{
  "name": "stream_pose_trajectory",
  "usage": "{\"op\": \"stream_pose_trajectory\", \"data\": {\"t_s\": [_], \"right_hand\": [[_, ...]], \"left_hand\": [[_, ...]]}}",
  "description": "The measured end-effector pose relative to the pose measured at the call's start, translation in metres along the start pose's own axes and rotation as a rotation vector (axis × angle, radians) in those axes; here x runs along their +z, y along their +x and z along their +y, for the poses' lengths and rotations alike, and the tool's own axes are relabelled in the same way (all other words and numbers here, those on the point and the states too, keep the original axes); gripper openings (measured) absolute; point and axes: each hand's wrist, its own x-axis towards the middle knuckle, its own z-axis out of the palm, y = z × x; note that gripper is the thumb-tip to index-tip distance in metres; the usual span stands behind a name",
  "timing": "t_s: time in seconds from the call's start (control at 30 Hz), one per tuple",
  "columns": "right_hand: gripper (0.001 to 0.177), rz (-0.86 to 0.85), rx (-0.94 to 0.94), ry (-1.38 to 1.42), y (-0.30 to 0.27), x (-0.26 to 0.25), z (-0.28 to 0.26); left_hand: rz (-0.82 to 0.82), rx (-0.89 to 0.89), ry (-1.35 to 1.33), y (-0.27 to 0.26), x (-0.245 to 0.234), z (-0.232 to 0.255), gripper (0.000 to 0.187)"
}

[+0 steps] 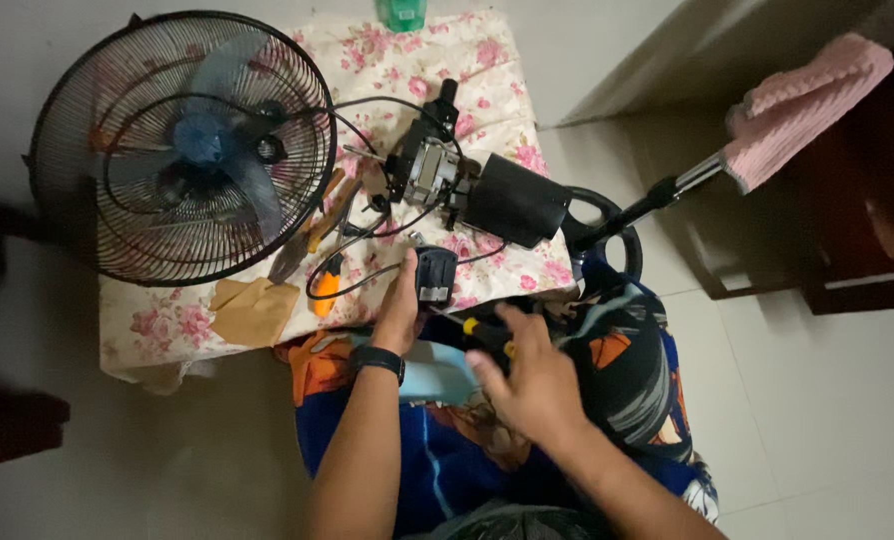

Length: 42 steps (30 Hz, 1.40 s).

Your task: The person uses a screwdriver to remove screws from a small black plastic fan component, then wipes the exposed interior with a pink cloth. The fan blade and motor assembly remain on the table.

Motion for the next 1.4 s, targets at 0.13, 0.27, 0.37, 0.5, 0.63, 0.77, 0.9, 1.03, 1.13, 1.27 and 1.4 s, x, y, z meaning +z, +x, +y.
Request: {"op": "stream_pose_trajectory", "data": {"t_s": [0.13, 0.27, 0.37, 0.5, 0.63, 0.77, 0.9, 1.03, 1.13, 1.27, 1.4], "right_hand": [[0.037, -0.114, 0.148, -0.011, 0.006, -0.004, 0.006], [0.043, 0.035, -0.133, -0.041, 0.005, -0.004, -0.001], [0.051, -0.136, 0.113, -0.025, 0.007, -0.008, -0.002], [0.037, -0.081, 0.119, -0.020, 0.012, -0.012, -0.003], [0.047, -0.042, -0.073, 0.044, 0.008, -0.008, -0.006], [0.039, -0.124, 0.076, -0.011, 0.010, -0.005, -0.001], [0.037, -0.043, 0.071, -0.002, 0.007, -0.002, 0.003], [0.045, 0.001, -0.137, 0.122, -0.003, -0.001, 0.000], [0.049, -0.077, -0.003, 0.082, -0.002, 0.001, 0.000], [0.042, -0.104, 0.064, 0.070, 0.001, 0.002, 0.002], [0.051, -0.031, -0.140, 0.046, 0.001, 0.001, 0.000]], "left_hand": [[-0.050, 0.008, 0.010, -0.006, 0.000, 0.003, 0.067], [-0.008, 0.008, -0.015, -0.008, 0.005, 0.009, 0.064], [0.029, -0.049, -0.015, -0.009, 0.004, 0.008, 0.066], [0.063, -0.079, -0.008, -0.003, -0.001, 0.004, 0.064], [-0.055, 0.029, -0.037, 0.004, -0.003, -0.002, 0.066], [-0.023, -0.019, -0.100, 0.007, -0.004, -0.003, 0.063], [-0.059, -0.002, -0.101, 0.003, -0.007, -0.006, 0.063], [-0.068, 0.043, -0.064, 0.006, -0.007, -0.008, 0.066], [-0.039, 0.017, -0.114, 0.008, -0.006, -0.007, 0.066], [0.003, -0.041, -0.074, 0.004, -0.006, -0.004, 0.068], [-0.084, 0.003, -0.172, 0.006, -0.005, -0.003, 0.066]]}}
